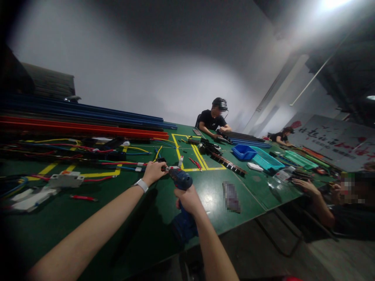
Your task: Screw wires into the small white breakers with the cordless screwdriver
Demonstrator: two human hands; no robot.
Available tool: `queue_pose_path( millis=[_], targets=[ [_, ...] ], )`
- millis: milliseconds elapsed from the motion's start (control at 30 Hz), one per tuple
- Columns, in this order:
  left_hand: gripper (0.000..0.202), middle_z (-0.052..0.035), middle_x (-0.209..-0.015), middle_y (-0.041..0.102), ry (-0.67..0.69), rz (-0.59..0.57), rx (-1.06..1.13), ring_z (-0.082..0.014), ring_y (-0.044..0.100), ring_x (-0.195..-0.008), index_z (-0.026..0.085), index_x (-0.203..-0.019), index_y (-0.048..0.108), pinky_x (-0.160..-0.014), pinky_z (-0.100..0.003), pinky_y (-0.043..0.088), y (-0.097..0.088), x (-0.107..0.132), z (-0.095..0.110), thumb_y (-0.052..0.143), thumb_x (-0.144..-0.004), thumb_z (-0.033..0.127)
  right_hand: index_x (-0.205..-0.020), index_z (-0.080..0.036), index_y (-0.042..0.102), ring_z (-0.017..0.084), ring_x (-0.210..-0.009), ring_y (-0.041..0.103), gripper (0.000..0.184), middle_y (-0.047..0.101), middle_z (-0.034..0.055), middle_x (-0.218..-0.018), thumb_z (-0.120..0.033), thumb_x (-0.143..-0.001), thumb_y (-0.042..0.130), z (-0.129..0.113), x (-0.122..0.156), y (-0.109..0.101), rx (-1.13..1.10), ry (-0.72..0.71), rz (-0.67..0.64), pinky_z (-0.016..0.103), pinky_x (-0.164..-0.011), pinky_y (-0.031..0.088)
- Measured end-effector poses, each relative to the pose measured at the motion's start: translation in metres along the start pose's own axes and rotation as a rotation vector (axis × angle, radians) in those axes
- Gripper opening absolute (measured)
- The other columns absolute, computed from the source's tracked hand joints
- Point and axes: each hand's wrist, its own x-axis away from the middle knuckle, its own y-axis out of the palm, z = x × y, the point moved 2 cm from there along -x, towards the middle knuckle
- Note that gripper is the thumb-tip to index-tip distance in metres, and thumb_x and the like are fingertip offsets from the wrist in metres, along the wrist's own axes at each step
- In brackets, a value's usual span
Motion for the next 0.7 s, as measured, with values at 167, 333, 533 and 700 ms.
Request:
queue_pose_path(
  millis=[167,333,533,700],
  targets=[
    [0.030,-0.0057,-0.084,0.073,0.005,-0.001,0.004,-0.0261,0.064,-0.090,0.027,-0.087,0.071,-0.085,-0.038,0.031,0.0005,0.0004,-0.0005,0.057,-0.078,0.052,-0.072,-0.020,0.049,0.014,-0.033,0.049,0.007,0.042,-0.0083,-0.038,-0.019,-0.066,0.053,0.0004,0.0010,-0.0008,0.037,0.033,0.018,0.023,-0.037,0.034],
    [0.030,-0.0061,-0.086,0.073,-0.006,-0.011,0.000,-0.0269,0.063,-0.092,0.028,-0.088,0.071,-0.086,-0.039,0.031,0.0005,0.0000,-0.0006,0.058,-0.077,0.052,-0.071,-0.020,0.049,0.014,-0.033,0.049,0.005,0.043,-0.0075,-0.038,-0.019,-0.067,0.053,-0.0010,0.0023,-0.0010,0.039,0.044,0.006,0.023,-0.037,0.035],
    [0.030,-0.0048,-0.085,0.073,0.007,-0.007,-0.011,-0.0269,0.064,-0.090,0.028,-0.088,0.070,-0.084,-0.039,0.031,0.0007,-0.0002,-0.0008,0.058,-0.077,0.053,-0.079,-0.020,0.051,0.013,-0.035,0.052,0.014,0.045,-0.0081,-0.047,-0.020,-0.066,0.054,0.0022,0.0001,-0.0002,0.013,-0.001,0.010,0.021,-0.035,0.033],
    [0.029,-0.0053,-0.087,0.074,0.008,-0.013,-0.007,-0.0278,0.064,-0.092,0.028,-0.089,0.070,-0.084,-0.039,0.030,-0.0006,0.0002,0.0003,0.058,-0.076,0.052,-0.082,-0.020,0.051,0.012,-0.034,0.051,0.016,0.048,-0.0071,-0.054,-0.022,-0.066,0.054,0.0056,-0.0016,-0.0001,-0.007,-0.008,0.022,0.021,-0.034,0.034]
  ],
)
